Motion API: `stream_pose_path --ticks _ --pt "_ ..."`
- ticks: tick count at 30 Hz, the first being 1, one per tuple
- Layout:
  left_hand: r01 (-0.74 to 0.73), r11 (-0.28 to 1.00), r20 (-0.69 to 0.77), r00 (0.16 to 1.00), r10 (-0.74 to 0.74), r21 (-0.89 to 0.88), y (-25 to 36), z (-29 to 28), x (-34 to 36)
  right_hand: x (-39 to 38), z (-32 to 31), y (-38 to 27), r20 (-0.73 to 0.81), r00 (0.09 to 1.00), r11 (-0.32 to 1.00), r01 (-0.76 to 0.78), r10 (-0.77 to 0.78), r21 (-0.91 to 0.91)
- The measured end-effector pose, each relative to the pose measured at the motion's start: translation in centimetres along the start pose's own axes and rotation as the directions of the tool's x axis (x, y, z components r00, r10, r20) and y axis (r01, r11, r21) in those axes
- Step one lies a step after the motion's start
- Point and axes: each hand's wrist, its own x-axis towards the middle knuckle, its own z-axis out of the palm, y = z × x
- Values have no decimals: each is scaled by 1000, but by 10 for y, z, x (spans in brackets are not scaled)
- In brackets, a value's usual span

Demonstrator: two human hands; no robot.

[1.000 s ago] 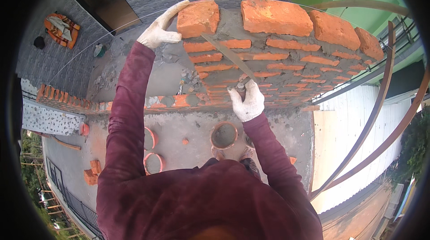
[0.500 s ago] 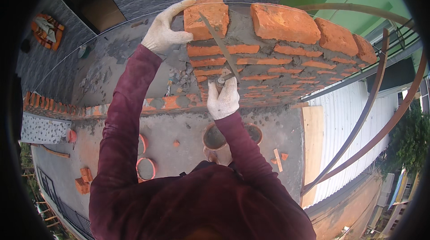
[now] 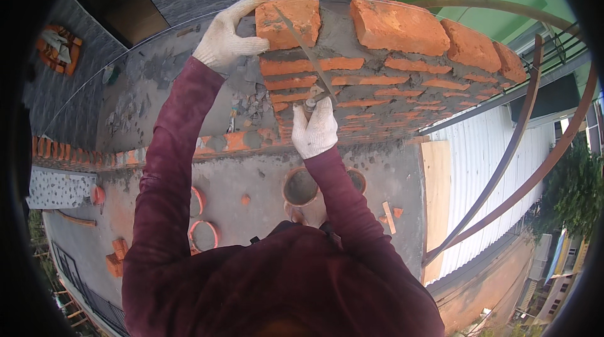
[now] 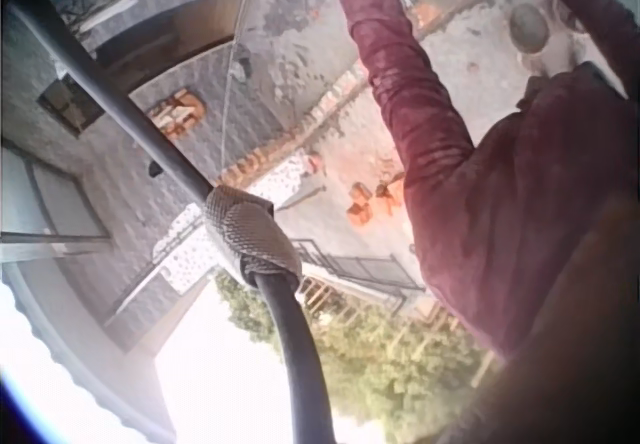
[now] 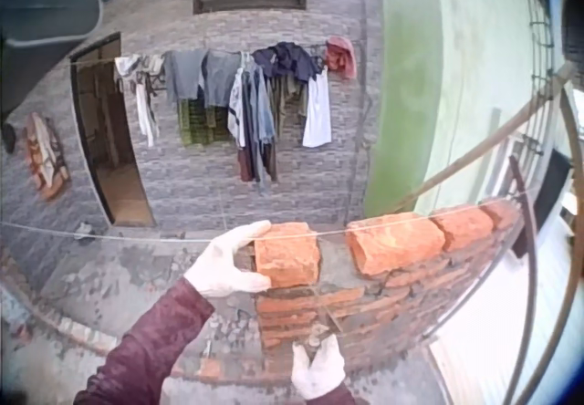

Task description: The person lays red bricks onto a partially built wall using a trowel to apply mortar. They repeatedly scoop mortar from a bucket, spread it on the bricks, and tap each brick into place along a guide string.

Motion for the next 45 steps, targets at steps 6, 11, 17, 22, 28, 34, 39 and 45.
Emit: stream_pose_path --ticks 6,11,17,22,28,34,39,45 --pt "-98 988 -45 994 104 116 -10 4 -4 -36 -71 17 203 951 953 -264 232 151" --pt "-190 968 -21 980 196 162 -7 4 3 4 -98 31 579 809 990 -33 105 -135" --pt "-132 985 -49 989 138 110 -3 0 2 43 -117 55 578 790 977 -192 207 -89" --pt "-197 949 -213 944 251 245 14 12 -17 12 -186 10 407 864 886 -408 296 222" --pt "-256 856 -248 885 395 450 9 16 -32 189 -164 -115 248 961 896 2 -125 444" --pt "-244 881 -282 884 374 404 10 24 -31 293 -79 -154 381 913 962 42 -147 269" --pt "-233 887 -322 870 373 397 -1 26 -35 296 -34 -140 500 864 997 29 -60 70" --pt "-225 896 -326 875 358 382 3 29 -34 301 -24 -106 485 866 993 106 -121 57"
